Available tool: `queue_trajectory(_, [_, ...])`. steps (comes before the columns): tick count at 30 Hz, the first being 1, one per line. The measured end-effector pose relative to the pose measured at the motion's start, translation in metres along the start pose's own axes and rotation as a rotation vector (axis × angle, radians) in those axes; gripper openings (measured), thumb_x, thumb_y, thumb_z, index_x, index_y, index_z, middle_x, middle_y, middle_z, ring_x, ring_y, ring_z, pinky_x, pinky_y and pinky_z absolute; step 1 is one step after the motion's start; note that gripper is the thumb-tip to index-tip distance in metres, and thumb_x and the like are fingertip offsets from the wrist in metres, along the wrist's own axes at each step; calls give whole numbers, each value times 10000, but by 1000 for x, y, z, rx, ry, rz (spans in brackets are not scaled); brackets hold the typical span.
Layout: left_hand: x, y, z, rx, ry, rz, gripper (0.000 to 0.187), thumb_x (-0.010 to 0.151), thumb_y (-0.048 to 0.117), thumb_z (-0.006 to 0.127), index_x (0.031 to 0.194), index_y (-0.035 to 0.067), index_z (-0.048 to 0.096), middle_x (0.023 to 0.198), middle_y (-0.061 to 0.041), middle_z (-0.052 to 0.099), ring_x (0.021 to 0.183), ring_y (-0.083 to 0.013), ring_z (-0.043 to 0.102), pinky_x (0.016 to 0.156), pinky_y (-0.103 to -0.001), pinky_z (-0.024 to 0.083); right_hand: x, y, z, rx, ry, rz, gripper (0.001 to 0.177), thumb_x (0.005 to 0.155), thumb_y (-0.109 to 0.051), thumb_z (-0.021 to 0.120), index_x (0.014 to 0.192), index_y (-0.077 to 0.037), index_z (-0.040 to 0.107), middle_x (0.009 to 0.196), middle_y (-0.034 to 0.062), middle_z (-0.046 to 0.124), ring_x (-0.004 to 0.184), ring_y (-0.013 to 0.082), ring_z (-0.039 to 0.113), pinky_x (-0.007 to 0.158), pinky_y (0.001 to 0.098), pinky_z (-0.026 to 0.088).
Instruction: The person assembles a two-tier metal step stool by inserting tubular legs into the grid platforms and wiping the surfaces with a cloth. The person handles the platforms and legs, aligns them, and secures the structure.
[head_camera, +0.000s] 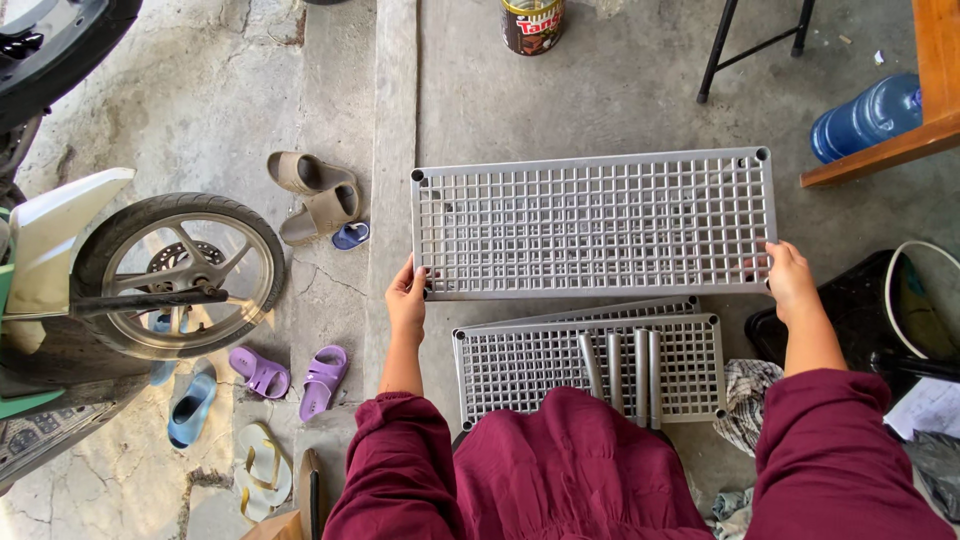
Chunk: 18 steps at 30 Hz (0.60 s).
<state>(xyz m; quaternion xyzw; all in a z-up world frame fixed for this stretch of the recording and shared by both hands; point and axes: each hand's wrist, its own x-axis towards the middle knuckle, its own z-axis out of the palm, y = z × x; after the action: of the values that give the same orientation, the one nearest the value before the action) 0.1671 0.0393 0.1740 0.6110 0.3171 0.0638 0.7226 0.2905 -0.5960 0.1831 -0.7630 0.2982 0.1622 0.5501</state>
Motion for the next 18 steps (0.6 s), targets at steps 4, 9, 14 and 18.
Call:
queue_trajectory(4, [0, 4, 0, -34, -4, 0, 439, 1004, 132, 617, 1432, 37, 593, 1165, -35, 737, 973, -126, 726, 868, -281, 544, 3, 0, 5, 1, -6, -99, 426, 1080, -322, 466, 1398, -70, 597, 1113, 38, 688, 944, 141, 563, 802, 326, 433])
queue_trajectory(9, [5, -1, -1, 23, 24, 30, 423, 1023, 119, 637, 1433, 14, 611, 1180, -45, 742, 990, -102, 703, 908, -257, 531, 5, -6, 6, -104, 4, 4, 447, 1061, -321, 419, 1398, -79, 585, 1161, 56, 667, 987, 157, 584, 853, 326, 457])
queue_trajectory(14, [11, -5, 5, -62, 44, 22, 432, 997, 116, 630, 1416, 16, 598, 1178, -24, 733, 927, -111, 720, 853, -262, 551, 5, -16, 9, -113, -6, -19, 431, 1077, -314, 412, 1374, -67, 603, 1117, 78, 689, 936, 186, 590, 854, 383, 444])
queue_trajectory(18, [4, -9, 3, -31, 34, 66, 434, 1016, 126, 626, 1434, 17, 592, 1162, -43, 736, 937, -100, 712, 866, -254, 546, -8, -11, 14, -100, 6, -125, 413, 1102, -335, 406, 1320, -51, 612, 1040, 87, 719, 922, 191, 647, 851, 371, 489])
